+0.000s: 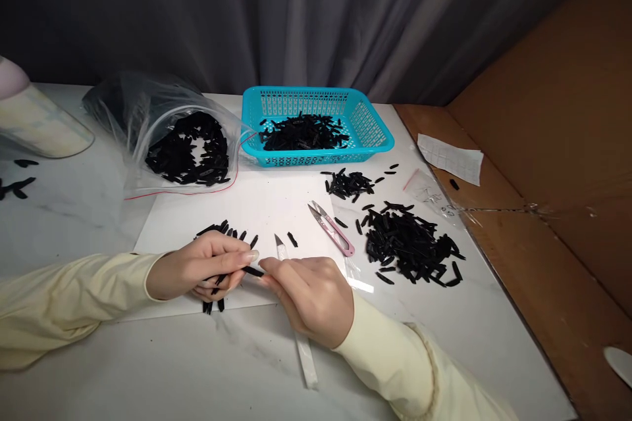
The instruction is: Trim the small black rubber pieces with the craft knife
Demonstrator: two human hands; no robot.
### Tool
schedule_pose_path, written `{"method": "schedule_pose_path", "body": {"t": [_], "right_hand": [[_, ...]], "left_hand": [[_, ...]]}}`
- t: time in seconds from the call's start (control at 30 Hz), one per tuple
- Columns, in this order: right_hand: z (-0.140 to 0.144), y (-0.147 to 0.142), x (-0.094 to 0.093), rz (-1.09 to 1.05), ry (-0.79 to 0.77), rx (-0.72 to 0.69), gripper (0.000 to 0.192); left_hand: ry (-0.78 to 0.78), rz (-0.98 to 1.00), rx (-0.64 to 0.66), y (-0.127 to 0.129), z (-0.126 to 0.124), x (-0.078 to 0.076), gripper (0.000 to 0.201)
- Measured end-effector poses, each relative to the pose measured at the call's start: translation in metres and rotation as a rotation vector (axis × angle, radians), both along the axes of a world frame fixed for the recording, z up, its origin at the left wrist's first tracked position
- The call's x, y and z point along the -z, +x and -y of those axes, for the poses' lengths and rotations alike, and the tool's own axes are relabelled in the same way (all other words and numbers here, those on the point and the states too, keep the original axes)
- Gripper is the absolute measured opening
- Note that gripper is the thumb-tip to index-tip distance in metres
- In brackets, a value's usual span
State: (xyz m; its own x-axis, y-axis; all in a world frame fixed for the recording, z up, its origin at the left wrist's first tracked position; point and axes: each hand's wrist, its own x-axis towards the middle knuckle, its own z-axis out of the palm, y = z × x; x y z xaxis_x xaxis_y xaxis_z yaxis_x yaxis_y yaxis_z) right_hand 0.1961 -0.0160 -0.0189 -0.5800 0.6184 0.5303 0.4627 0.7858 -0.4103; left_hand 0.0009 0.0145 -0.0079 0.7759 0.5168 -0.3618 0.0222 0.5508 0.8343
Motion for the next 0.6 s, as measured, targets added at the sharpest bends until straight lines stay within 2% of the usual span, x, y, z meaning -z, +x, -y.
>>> {"method": "schedule_pose_path", "body": {"t": [0.6], "right_hand": [[0.0011, -0.0011, -0.0038, 0.103, 0.212, -0.009, 0.014]], "left_hand": [[0.100, -0.079, -0.006, -0.0004, 0.0034, -0.0036, 0.040]]}}
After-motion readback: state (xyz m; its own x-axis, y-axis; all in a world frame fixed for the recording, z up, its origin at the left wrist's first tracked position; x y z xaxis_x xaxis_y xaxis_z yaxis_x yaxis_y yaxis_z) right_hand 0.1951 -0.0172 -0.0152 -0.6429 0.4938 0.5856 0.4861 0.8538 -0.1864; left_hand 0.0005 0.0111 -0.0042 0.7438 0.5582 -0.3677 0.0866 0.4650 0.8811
